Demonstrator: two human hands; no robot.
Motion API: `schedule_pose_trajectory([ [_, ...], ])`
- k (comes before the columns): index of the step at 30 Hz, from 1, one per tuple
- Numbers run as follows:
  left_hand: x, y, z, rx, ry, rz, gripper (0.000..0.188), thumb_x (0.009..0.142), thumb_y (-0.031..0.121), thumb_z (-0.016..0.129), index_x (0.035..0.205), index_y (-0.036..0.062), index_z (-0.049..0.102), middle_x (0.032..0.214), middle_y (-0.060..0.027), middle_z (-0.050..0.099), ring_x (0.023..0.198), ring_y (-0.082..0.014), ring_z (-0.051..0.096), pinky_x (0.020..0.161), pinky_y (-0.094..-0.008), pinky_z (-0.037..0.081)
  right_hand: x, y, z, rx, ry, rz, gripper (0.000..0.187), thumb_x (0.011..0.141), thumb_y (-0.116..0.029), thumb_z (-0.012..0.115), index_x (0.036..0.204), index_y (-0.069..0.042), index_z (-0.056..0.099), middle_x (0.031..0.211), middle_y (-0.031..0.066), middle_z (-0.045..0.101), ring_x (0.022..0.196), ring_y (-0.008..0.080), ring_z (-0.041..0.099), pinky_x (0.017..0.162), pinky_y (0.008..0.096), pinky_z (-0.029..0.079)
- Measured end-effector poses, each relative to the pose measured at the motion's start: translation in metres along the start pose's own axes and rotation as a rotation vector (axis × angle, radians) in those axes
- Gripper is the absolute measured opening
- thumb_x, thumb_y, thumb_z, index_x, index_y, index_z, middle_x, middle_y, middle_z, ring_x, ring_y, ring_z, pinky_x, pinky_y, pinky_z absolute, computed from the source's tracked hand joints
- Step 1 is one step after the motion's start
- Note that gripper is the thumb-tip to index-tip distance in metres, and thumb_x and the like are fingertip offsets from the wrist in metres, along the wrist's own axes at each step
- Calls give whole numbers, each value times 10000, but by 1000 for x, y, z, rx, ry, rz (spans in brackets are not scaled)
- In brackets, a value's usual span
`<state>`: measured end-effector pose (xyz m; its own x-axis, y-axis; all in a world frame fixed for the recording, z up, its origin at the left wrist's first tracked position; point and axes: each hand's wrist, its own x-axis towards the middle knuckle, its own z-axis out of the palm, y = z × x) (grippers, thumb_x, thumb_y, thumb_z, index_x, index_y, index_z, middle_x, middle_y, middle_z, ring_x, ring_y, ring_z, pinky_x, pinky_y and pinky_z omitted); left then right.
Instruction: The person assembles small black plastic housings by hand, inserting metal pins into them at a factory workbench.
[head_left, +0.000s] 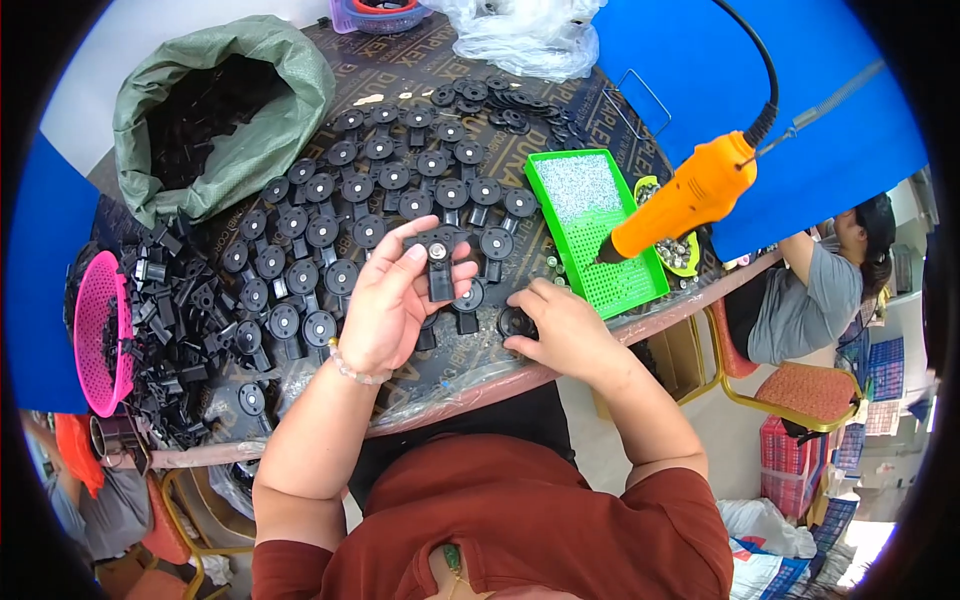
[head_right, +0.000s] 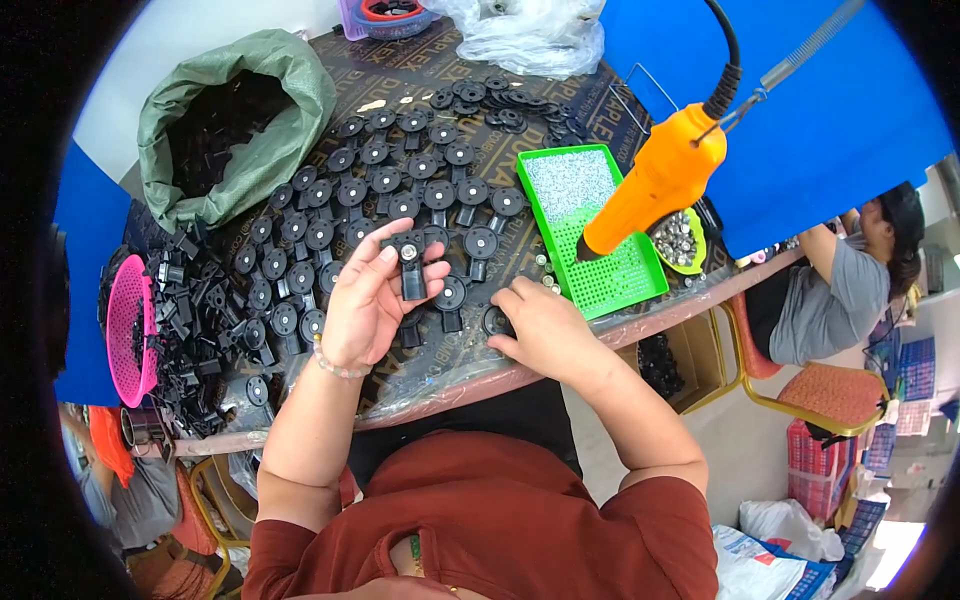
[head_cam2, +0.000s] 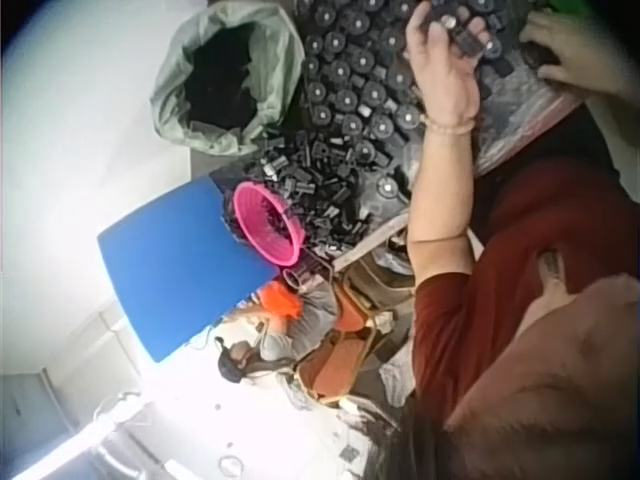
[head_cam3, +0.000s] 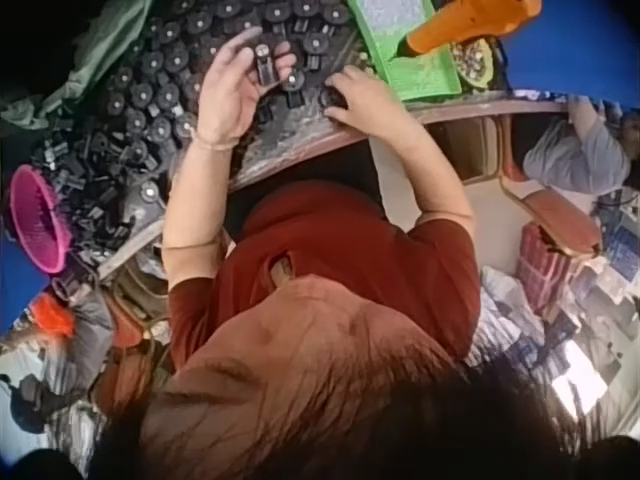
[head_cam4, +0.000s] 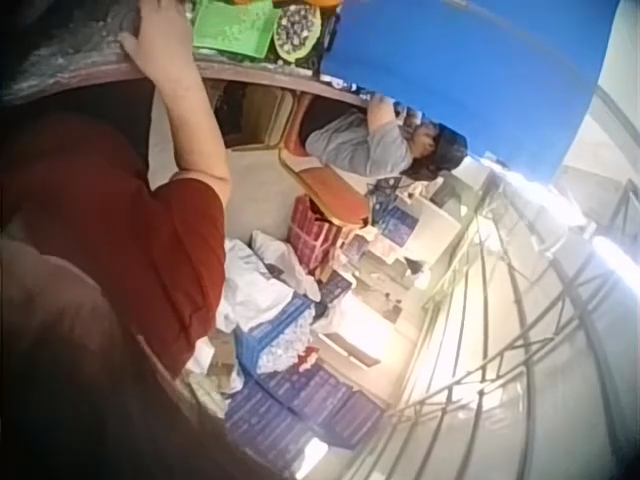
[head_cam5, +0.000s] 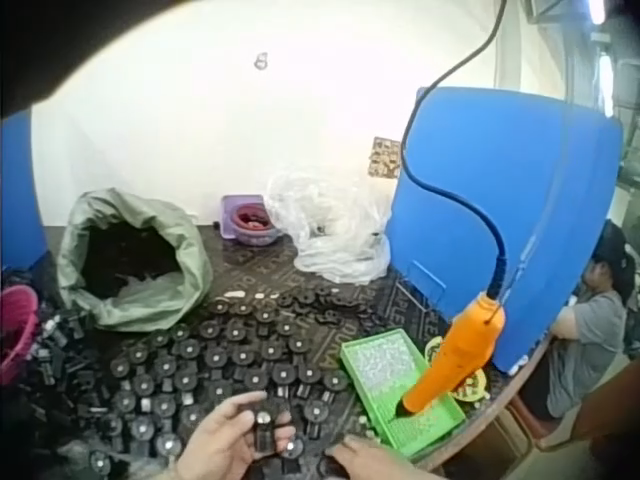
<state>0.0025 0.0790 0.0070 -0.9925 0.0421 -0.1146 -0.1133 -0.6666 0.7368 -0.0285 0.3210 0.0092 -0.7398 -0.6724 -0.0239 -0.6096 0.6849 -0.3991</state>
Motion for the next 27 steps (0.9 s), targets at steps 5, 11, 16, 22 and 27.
schedule_pose_trajectory([
  [5, -3, -3, -2, -50, -47, -68, 387, 1082, 193, 459, 1436, 38, 464, 1247, -224, 653, 1078, -303, 701, 931, -435, 596, 23, -8, -39, 291, 297, -185, 540, 774, -85, 809, 1277, -40, 618, 1172, 154, 600, 1050, 346, 621, 905, 405, 526],
  [11, -5, -8, 0, -62, -121, -88, 356, 1090, 175, 444, 1407, 22, 492, 1254, -129, 648, 1048, -237, 703, 937, -417, 596, 54, -28, -44, 348, 283, -342, 534, 767, -85, 804, 1270, -26, 636, 1194, 155, 607, 1116, 340, 603, 958, 409, 508],
  [16, -3, -12, -7, -57, -127, -80, 341, 1083, 161, 460, 1394, 27, 499, 1269, -142, 637, 1049, -245, 697, 925, -431, 594, 64, -30, -50, 245, 180, -389, 559, 738, -109, 834, 1269, -69, 666, 1155, 138, 618, 1071, 331, 622, 924, 398, 522],
  [22, -6, -10, -2, -43, -122, -89, 334, 1093, 166, 432, 1381, 20, 518, 1215, -118, 657, 1025, -234, 704, 931, -422, 595, 61, -34, -61, 255, 121, -380, 498, 763, -100, 803, 1237, -33, 667, 1146, 143, 613, 1101, 334, 599, 943, 410, 497],
  [27, -7, -11, -3, -45, -190, -50, 353, 1076, 168, 454, 1394, 21, 500, 1258, -131, 643, 1065, -229, 693, 944, -414, 584, 60, -36, -67, 271, 112, -410, 531, 735, -93, 823, 1235, -44, 652, 1137, 141, 609, 1096, 340, 599, 931, 416, 499],
])
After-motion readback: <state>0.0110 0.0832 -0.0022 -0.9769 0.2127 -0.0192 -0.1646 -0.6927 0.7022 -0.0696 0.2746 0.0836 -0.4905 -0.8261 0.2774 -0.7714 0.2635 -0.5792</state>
